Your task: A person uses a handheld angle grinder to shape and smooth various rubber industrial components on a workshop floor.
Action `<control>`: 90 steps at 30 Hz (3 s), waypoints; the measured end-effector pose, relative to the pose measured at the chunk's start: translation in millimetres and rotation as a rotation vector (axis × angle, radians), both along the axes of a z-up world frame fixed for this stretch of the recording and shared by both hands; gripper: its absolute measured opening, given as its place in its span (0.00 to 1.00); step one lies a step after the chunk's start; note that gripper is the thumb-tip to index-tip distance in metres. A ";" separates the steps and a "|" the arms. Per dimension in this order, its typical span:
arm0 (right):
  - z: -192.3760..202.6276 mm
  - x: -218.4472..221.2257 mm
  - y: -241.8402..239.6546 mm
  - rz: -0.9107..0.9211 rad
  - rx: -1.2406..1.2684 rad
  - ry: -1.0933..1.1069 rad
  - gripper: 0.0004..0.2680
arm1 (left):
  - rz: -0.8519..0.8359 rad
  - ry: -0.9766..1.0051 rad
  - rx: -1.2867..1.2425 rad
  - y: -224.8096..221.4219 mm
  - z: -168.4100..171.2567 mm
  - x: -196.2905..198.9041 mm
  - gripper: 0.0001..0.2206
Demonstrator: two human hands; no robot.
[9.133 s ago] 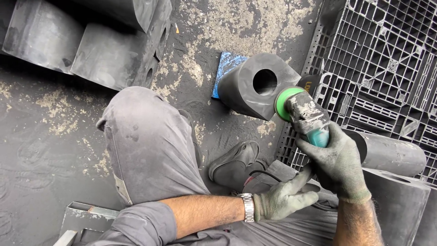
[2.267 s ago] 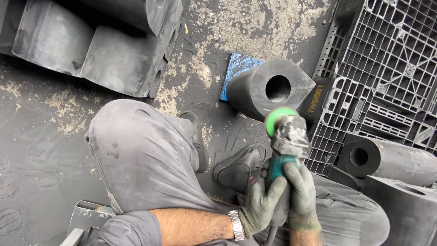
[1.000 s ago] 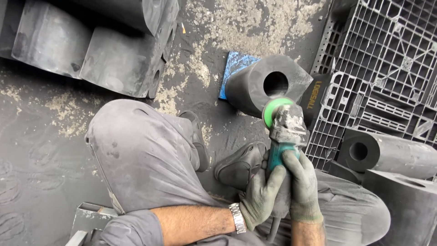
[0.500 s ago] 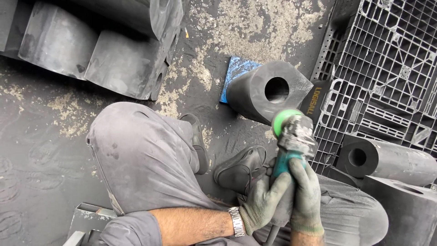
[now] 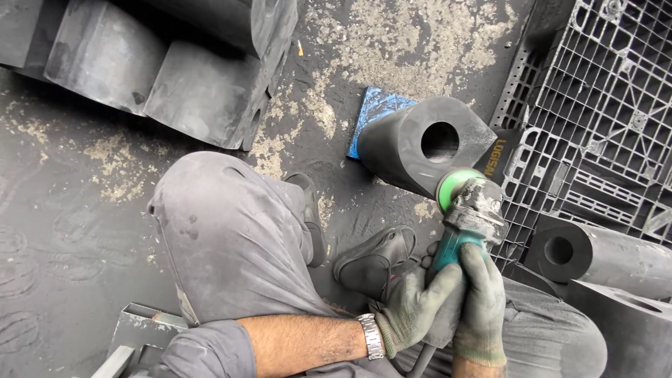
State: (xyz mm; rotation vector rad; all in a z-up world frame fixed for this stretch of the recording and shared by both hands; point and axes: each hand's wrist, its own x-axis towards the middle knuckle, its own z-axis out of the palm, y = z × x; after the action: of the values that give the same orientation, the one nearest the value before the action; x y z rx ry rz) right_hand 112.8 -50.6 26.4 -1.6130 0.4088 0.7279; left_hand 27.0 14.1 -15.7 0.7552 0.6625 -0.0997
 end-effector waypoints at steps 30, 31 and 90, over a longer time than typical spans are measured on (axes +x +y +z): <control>-43.6 -7.7 -77.2 -0.389 0.424 -0.029 0.20 | -0.568 -0.083 2.005 93.4 -78.2 98.7 0.42; -39.0 -8.7 -73.8 -0.394 0.434 -0.032 0.20 | -0.568 -0.088 2.015 93.7 -76.8 109.4 0.42; -14.2 -15.9 -9.9 0.082 0.169 0.143 0.12 | -0.604 -0.061 0.621 28.3 -30.4 -60.3 0.23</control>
State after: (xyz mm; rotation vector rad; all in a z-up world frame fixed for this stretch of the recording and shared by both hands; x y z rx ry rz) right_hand 96.9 -60.5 12.2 -1.4299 0.3750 0.9200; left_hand -33.3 42.4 -46.1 1.5389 0.3827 -0.4342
